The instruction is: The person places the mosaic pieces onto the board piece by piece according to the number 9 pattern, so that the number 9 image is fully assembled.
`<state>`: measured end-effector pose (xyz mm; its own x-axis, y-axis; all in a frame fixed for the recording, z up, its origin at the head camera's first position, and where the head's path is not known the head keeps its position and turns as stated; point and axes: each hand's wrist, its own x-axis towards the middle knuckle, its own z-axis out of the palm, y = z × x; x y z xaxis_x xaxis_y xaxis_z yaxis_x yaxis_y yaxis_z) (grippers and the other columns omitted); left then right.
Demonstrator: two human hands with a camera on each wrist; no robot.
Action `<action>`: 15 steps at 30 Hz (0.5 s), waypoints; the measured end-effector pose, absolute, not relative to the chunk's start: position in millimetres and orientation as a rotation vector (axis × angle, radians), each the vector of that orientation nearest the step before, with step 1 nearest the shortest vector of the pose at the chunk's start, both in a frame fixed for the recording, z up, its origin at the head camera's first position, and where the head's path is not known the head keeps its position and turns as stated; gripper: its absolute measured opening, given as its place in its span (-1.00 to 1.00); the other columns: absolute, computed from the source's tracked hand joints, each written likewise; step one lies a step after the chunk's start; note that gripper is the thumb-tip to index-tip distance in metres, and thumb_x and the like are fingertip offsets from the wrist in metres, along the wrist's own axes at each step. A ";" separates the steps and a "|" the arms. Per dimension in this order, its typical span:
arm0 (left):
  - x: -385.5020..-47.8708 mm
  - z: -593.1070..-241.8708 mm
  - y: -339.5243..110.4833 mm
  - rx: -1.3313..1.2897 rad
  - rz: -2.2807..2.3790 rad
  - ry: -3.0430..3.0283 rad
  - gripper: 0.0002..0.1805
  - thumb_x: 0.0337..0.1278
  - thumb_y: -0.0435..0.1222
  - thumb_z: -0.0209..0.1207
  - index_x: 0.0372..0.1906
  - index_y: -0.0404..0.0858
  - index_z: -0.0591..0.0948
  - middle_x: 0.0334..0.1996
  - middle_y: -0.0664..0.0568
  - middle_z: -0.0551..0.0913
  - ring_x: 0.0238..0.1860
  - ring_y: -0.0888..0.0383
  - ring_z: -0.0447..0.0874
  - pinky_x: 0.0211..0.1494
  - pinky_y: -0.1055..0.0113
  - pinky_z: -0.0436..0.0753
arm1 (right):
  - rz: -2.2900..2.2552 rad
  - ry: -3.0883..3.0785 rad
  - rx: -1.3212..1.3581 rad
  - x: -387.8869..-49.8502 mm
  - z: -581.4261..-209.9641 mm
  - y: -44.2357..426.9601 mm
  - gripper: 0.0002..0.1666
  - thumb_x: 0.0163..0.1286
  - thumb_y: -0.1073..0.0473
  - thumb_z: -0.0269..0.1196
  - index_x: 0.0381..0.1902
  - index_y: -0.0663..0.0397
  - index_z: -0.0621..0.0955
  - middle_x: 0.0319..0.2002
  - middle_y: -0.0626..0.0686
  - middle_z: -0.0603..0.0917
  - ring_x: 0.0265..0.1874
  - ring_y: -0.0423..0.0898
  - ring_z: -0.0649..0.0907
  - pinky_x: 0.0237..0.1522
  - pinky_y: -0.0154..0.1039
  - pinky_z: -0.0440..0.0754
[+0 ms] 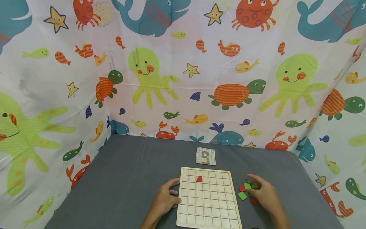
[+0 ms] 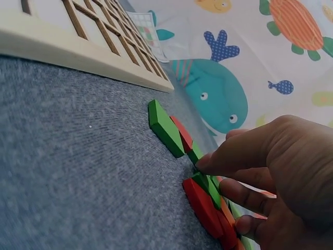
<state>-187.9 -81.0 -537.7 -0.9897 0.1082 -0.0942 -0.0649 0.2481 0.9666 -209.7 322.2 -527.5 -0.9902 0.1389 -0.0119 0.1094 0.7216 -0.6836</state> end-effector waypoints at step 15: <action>-187.2 -536.0 -81.2 0.039 1.856 2.354 -0.15 -0.18 -0.67 0.43 0.40 -0.28 0.59 0.33 -0.14 0.65 -0.04 0.01 0.70 -0.45 0.18 0.76 | 1.034 -2.870 -0.143 -213.1 -533.1 323.0 -0.31 0.24 0.28 0.55 0.34 0.18 0.63 -0.09 0.07 0.81 -0.22 -0.10 0.66 -0.24 -0.20 0.57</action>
